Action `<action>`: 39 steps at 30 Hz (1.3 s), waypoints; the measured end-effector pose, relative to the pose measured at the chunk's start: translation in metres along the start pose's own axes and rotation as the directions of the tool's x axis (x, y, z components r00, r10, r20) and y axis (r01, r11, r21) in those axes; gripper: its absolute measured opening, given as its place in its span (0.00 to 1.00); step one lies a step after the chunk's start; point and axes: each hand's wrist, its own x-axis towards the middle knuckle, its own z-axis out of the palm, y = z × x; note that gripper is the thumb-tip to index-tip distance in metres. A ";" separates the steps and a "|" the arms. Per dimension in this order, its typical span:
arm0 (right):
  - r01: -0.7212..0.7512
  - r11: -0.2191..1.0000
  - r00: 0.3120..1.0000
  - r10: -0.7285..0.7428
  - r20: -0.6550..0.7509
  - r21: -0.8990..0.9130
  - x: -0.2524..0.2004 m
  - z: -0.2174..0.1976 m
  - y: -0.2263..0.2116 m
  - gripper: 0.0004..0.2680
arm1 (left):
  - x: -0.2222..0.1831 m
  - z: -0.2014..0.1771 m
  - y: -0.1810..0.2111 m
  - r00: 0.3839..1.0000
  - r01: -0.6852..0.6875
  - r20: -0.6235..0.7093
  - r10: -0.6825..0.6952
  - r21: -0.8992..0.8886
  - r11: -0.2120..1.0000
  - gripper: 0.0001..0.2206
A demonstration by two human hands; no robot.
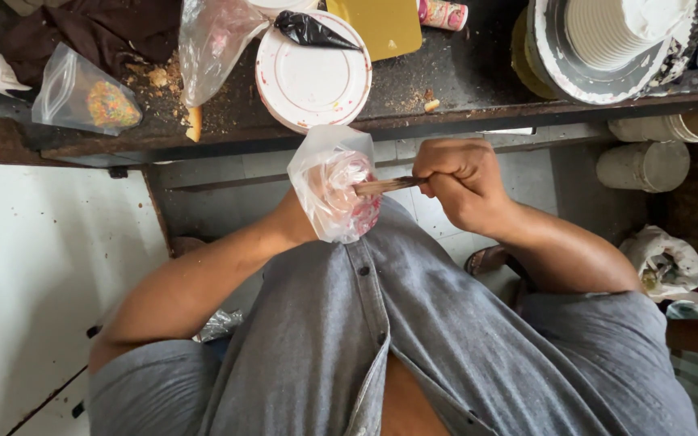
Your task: The person applies frosting onto a cake on a turntable using a spatula, smooths and textures the sides with scrapers, and prepares a piping bag by inserting a nozzle into a plastic bag by hand.
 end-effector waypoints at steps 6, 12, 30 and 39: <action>0.029 0.999 1.000 -0.029 -0.013 -0.022 0.000 -0.004 -0.003 0.08 | -0.007 -0.006 -0.007 1.000 -0.008 -0.024 0.006 -0.075 0.997 0.08; 0.160 0.310 0.882 -0.471 -0.004 -0.937 -0.027 -0.043 0.056 0.06 | -0.029 -0.065 -0.044 0.968 -0.003 -0.252 -0.004 -0.027 1.000 0.08; -0.168 0.960 0.947 0.220 -0.233 0.223 0.092 -0.031 0.224 0.27 | -0.040 -0.128 -0.052 0.855 0.047 -0.296 0.425 0.861 0.507 0.11; -0.064 0.995 0.987 0.074 0.141 -0.071 0.088 0.036 0.053 0.07 | 0.003 -0.043 0.023 0.949 -0.141 -0.071 0.307 0.775 0.616 0.18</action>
